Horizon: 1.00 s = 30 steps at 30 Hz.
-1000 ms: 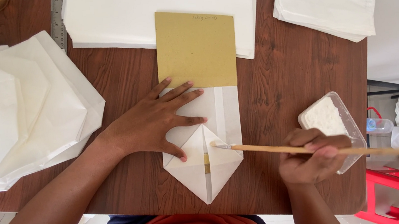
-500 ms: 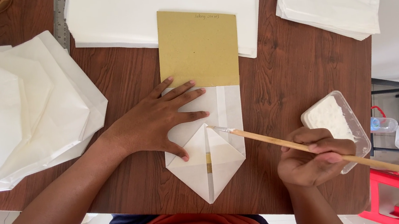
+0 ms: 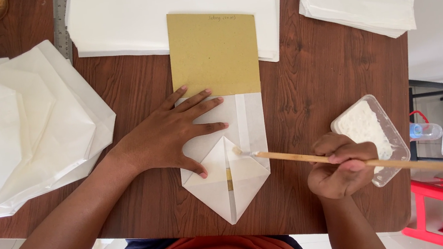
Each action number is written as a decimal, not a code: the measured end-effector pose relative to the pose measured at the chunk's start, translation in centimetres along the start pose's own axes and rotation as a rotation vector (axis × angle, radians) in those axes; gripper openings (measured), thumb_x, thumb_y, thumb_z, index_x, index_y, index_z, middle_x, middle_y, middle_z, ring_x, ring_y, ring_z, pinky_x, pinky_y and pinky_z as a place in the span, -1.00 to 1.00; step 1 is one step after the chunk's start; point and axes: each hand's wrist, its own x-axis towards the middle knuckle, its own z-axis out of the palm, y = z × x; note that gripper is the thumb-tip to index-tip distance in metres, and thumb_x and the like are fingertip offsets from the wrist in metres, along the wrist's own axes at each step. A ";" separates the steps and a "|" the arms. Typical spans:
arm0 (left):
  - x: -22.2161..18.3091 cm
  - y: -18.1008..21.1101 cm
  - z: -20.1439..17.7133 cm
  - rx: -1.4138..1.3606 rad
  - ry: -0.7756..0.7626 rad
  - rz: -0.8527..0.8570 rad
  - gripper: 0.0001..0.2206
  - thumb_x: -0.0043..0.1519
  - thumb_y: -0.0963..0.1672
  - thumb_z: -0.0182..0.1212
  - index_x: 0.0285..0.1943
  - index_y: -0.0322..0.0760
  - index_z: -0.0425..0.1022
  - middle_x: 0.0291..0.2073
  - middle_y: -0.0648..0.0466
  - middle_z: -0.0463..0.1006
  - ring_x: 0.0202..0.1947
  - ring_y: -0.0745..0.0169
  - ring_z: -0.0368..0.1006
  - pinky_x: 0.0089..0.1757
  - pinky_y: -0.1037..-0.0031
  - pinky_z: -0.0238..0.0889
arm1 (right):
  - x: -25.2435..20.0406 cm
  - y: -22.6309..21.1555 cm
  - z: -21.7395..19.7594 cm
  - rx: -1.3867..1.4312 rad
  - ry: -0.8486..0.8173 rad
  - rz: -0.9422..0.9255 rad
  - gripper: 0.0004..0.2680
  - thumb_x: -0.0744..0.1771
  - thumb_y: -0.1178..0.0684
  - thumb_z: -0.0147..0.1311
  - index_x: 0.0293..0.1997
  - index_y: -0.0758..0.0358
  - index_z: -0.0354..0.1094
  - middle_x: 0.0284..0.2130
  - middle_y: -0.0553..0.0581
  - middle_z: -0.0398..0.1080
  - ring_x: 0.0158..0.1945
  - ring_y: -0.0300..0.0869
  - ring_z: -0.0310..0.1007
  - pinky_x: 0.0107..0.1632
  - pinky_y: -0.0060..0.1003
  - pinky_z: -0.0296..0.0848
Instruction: Manually folding paper around a template and applying glue with a brush to construct a bag.
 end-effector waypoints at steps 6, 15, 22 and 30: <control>-0.2 0.6 -1.0 -0.021 -0.060 0.009 -0.16 0.08 0.31 0.24 0.47 -0.04 0.28 0.56 -0.09 -0.06 0.57 -0.09 -0.34 0.37 -0.03 -0.60 | 3.9 -1.0 -0.8 -0.064 0.190 0.198 -0.73 0.45 -0.12 -0.20 -0.39 0.13 -0.05 -0.59 -0.03 -0.22 -0.72 -0.27 -0.17 -0.72 -0.32 -0.11; 1.2 2.4 -2.2 -0.095 0.007 -0.004 -0.55 -0.04 0.10 0.49 -0.01 -0.05 0.66 0.48 0.01 0.23 0.53 -0.03 0.02 0.40 -0.07 -0.26 | 8.8 2.1 -13.9 -0.412 0.289 0.831 -0.78 0.44 -0.08 0.01 -0.32 0.18 0.30 -0.70 0.08 0.24 -0.66 -0.34 0.25 -0.62 -0.50 0.11; -0.4 0.9 0.3 -0.087 0.084 -0.051 -0.73 -0.12 0.06 0.53 -0.30 0.06 0.71 -0.19 0.27 0.58 -0.12 0.28 0.51 0.04 0.28 0.26 | 8.4 4.2 -17.9 -0.568 0.149 1.111 -0.77 0.41 -0.11 0.01 -0.35 0.17 0.38 -0.66 0.03 0.36 -0.59 -0.34 0.34 -0.51 -0.45 0.24; -0.9 -0.9 1.6 -0.159 0.072 -0.116 -0.84 -0.14 0.00 0.55 -0.41 0.09 0.76 -0.40 0.37 0.58 -0.37 0.48 0.50 -0.16 0.47 0.25 | 9.2 2.6 -17.1 -1.072 -0.062 1.316 -0.63 0.42 -0.37 -0.12 -0.47 0.04 0.14 -0.60 -0.13 0.18 -0.48 -0.26 0.16 -0.35 -0.25 0.15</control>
